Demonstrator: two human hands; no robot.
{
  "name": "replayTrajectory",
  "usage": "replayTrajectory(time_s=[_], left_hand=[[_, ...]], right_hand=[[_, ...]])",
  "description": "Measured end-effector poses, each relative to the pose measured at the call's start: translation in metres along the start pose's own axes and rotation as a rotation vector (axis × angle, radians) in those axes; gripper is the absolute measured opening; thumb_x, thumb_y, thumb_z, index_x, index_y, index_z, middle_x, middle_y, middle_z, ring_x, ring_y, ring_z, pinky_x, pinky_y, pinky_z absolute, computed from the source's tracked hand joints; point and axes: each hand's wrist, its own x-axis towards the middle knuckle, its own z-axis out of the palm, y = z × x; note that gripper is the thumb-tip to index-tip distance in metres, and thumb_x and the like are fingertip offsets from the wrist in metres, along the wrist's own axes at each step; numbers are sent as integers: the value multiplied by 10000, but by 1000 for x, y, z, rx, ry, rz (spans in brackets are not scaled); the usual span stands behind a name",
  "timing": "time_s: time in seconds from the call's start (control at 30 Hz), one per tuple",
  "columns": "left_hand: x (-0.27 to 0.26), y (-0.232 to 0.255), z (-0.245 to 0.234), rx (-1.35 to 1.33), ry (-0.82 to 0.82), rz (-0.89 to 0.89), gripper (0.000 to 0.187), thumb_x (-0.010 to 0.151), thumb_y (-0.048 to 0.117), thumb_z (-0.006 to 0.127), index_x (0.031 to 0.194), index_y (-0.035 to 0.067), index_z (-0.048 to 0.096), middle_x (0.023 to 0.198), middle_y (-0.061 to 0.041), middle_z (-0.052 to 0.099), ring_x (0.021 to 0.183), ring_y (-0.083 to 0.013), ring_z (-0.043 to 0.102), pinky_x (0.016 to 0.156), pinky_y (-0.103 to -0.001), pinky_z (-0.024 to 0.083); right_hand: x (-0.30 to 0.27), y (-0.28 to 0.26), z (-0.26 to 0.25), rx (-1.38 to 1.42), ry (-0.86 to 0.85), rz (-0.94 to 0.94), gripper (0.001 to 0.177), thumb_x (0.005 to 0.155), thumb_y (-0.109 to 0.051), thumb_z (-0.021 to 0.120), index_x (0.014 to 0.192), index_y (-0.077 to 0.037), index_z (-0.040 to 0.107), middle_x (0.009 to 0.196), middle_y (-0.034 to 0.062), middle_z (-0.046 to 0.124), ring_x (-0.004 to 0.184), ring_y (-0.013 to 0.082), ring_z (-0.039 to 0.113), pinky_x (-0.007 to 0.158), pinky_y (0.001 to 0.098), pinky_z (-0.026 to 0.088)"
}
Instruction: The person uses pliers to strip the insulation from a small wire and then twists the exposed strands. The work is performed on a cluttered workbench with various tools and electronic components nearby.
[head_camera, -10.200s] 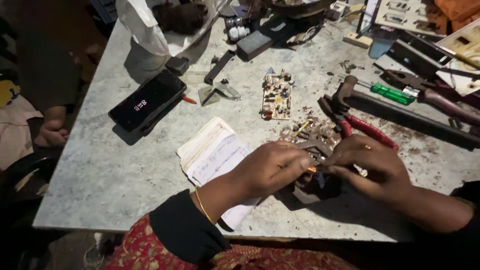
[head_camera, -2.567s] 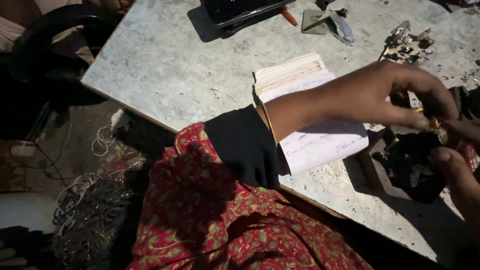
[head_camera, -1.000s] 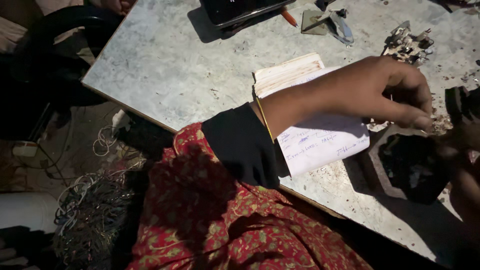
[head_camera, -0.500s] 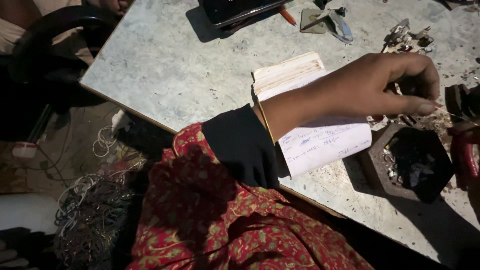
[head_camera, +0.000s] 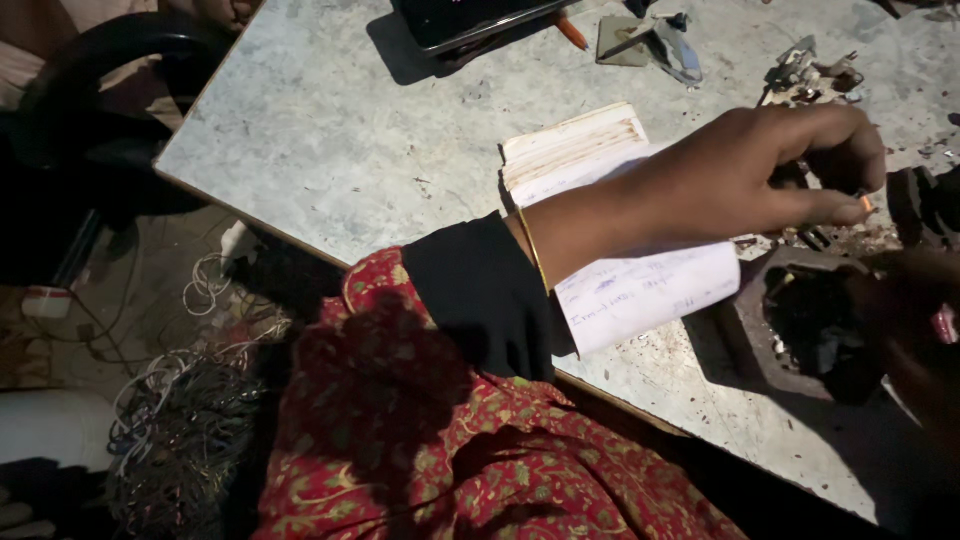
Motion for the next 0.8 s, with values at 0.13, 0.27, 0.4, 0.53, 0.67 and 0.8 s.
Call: replayTrajectory(time_s=[0.13, 0.27, 0.4, 0.53, 0.67, 0.8], left_hand=[[1, 3, 3, -123, -72, -94, 352, 1015, 429, 631, 1173, 117, 597, 1071, -21, 743, 1030, -141, 758, 918, -338, 618], [1, 4, 3, -272, -184, -417, 465, 1029, 575, 513, 1036, 129, 643, 761, -12, 742, 693, -79, 805, 611, -262, 672], [3, -1, 5, -106, -260, -291, 510, 1027, 589, 462, 910, 119, 622, 738, 9, 711, 639, -38, 789, 567, -258, 601], [-1, 8, 1, -124, -227, -343, 360, 1010, 461, 570, 919, 117, 623, 781, -13, 716, 716, -73, 773, 662, -296, 613], [3, 14, 6, -100, -146, -153, 235, 955, 312, 718, 1015, 114, 605, 995, -8, 729, 981, -118, 741, 921, -323, 615], [-1, 22, 5, -81, -183, -179, 200, 954, 219, 750, 1089, 132, 630, 1099, -11, 731, 1107, -149, 726, 1059, -354, 582]], right_hand=[[7, -30, -8, -81, 25, -77, 402, 933, -11, 605, 1335, -1, 619, 1042, 167, 671, 914, 250, 684, 813, 382, 554], [11, -57, -16, -186, 47, -123, 438, 911, 3, 622, 1348, -3, 625, 1042, 169, 670, 924, 260, 681, 827, 393, 554], [14, -87, -25, -275, 39, -111, 474, 889, 17, 640, 1362, -4, 632, 1042, 170, 670, 933, 269, 678, 841, 404, 554], [4, -111, -27, -491, 8, -120, 510, 866, 31, 657, 1375, -5, 638, 1042, 172, 670, 942, 279, 675, 855, 415, 554], [-1, -118, -20, -74, 72, -22, 420, 910, 12, 559, 1320, -61, 620, 1242, 175, 573, 1078, 288, 658, 826, 392, 566], [13, -104, -19, -469, 247, -482, 438, 816, -28, 803, 1239, -46, 693, 1313, 203, 548, 1246, 349, 584, 1021, 415, 518]])
